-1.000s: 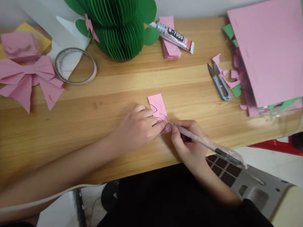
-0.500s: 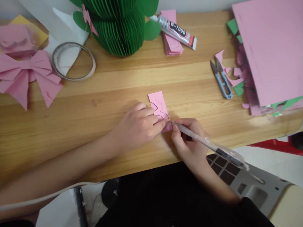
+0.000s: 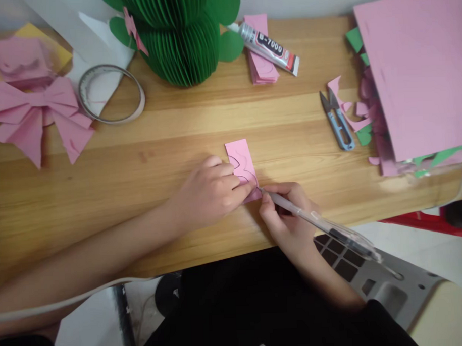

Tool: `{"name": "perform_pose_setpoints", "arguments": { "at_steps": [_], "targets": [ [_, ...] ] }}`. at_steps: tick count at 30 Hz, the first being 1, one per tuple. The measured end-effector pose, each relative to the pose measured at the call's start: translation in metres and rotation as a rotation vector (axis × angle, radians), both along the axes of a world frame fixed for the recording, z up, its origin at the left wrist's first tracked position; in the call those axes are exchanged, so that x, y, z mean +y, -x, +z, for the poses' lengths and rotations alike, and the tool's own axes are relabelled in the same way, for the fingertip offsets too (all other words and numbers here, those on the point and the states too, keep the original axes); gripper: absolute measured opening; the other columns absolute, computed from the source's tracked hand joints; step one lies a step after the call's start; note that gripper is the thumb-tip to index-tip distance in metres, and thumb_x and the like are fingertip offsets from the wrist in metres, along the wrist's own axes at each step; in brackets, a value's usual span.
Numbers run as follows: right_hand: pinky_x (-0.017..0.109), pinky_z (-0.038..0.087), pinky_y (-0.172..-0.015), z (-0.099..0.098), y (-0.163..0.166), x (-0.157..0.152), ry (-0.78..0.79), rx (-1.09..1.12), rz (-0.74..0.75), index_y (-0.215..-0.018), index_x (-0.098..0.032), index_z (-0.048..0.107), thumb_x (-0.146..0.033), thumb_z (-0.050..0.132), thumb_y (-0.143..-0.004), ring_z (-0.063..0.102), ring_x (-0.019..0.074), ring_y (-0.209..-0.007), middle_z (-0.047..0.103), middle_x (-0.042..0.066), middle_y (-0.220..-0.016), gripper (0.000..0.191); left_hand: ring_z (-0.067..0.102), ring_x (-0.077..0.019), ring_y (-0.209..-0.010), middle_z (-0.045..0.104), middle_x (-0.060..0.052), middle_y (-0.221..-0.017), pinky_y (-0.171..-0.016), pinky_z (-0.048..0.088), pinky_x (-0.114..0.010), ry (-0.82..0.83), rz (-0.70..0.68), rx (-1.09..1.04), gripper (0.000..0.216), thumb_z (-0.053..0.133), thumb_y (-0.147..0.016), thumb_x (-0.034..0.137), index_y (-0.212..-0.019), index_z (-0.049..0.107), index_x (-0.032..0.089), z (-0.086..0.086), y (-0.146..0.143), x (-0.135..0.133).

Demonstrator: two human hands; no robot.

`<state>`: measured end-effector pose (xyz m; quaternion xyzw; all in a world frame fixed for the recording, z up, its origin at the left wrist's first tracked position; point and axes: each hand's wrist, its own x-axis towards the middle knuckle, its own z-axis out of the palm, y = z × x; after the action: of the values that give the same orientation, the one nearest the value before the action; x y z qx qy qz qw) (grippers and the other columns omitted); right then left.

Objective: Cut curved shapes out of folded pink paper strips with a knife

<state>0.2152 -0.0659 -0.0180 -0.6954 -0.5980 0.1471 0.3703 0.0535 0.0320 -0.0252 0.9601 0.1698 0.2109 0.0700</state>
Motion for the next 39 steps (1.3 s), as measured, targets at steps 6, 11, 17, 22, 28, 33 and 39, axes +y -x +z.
{"name": "perform_pose_setpoints", "arguments": {
  "at_steps": [6, 11, 17, 22, 28, 33, 39],
  "targets": [
    [0.02, 0.045, -0.042, 0.001, 0.0005, -0.0002, -0.005, -0.012, 0.009, -0.084, -0.019, 0.063, -0.02, 0.061, -0.083, 0.055, 0.0088, -0.041, 0.062, -0.005, -0.054, 0.002, 0.05, -0.0175, -0.065, 0.065, 0.003, -0.063, -0.065, 0.029, -0.035, 0.018, 0.001, 0.016, 0.031, 0.045, -0.105, 0.027, -0.093, 0.073, 0.019, -0.0001, 0.0004, -0.0003],
    [0.021, 0.047, -0.044, -0.0008, -0.0003, -0.0021, -0.007, -0.015, 0.018, -0.084, -0.019, 0.063, -0.019, 0.062, -0.083, 0.056, 0.0095, -0.043, 0.062, -0.004, -0.056, 0.002, 0.048, -0.0175, -0.065, 0.065, 0.002, -0.064, -0.065, 0.027, -0.037, 0.033, -0.009, 0.033, 0.037, 0.04, -0.107, 0.028, -0.091, 0.072, 0.019, 0.001, 0.0013, 0.0004],
    [0.02, 0.045, -0.043, -0.0038, -0.0011, -0.0027, 0.0, 0.021, 0.009, -0.088, -0.019, 0.063, -0.019, 0.061, -0.085, 0.054, 0.008, -0.043, 0.063, -0.005, -0.059, 0.003, 0.048, -0.0175, -0.067, 0.064, 0.002, -0.064, -0.067, 0.028, -0.036, 0.043, -0.008, 0.011, 0.034, 0.044, -0.106, 0.027, -0.087, 0.071, 0.02, 0.001, 0.0002, 0.0011],
    [0.02, 0.043, -0.042, -0.0026, -0.0007, -0.0028, -0.009, 0.009, 0.019, -0.089, -0.018, 0.063, -0.018, 0.06, -0.086, 0.053, 0.0078, -0.043, 0.062, -0.005, -0.058, 0.004, 0.048, -0.0173, -0.068, 0.059, 0.002, -0.062, -0.067, 0.029, -0.035, 0.044, -0.002, -0.013, 0.035, 0.044, -0.105, 0.027, -0.083, 0.071, 0.019, 0.0008, -0.0006, 0.0024],
    [0.02, 0.041, -0.04, -0.0047, -0.0011, -0.0046, -0.015, 0.005, 0.031, -0.088, -0.019, 0.063, -0.018, 0.061, -0.084, 0.051, 0.0076, -0.041, 0.061, -0.005, -0.058, 0.004, 0.045, -0.0184, -0.071, 0.053, 0.0, -0.066, -0.07, 0.027, -0.035, 0.047, 0.033, 0.011, 0.041, 0.042, -0.106, 0.031, -0.08, 0.072, 0.021, 0.0019, 0.0005, 0.0039],
    [0.02, 0.041, -0.04, -0.0057, -0.0015, -0.0056, -0.015, 0.029, 0.049, -0.088, -0.019, 0.063, -0.017, 0.062, -0.083, 0.05, 0.0072, -0.04, 0.063, -0.005, -0.059, 0.005, 0.042, -0.0196, -0.075, 0.05, -0.001, -0.069, -0.072, 0.027, -0.036, 0.088, 0.065, 0.036, 0.042, 0.044, -0.104, 0.036, -0.074, 0.071, 0.024, 0.0009, 0.0003, 0.0032],
    [0.021, 0.04, -0.04, -0.0053, -0.002, -0.0051, 0.008, 0.036, 0.041, -0.087, -0.02, 0.064, -0.019, 0.061, -0.084, 0.05, 0.0077, -0.04, 0.063, -0.005, -0.058, 0.004, 0.043, -0.0209, -0.084, 0.052, -0.001, -0.078, -0.077, 0.025, -0.037, 0.123, 0.111, -0.012, 0.044, 0.044, -0.104, 0.038, -0.073, 0.072, 0.025, -0.0009, 0.0001, 0.0021]
  ]
}}
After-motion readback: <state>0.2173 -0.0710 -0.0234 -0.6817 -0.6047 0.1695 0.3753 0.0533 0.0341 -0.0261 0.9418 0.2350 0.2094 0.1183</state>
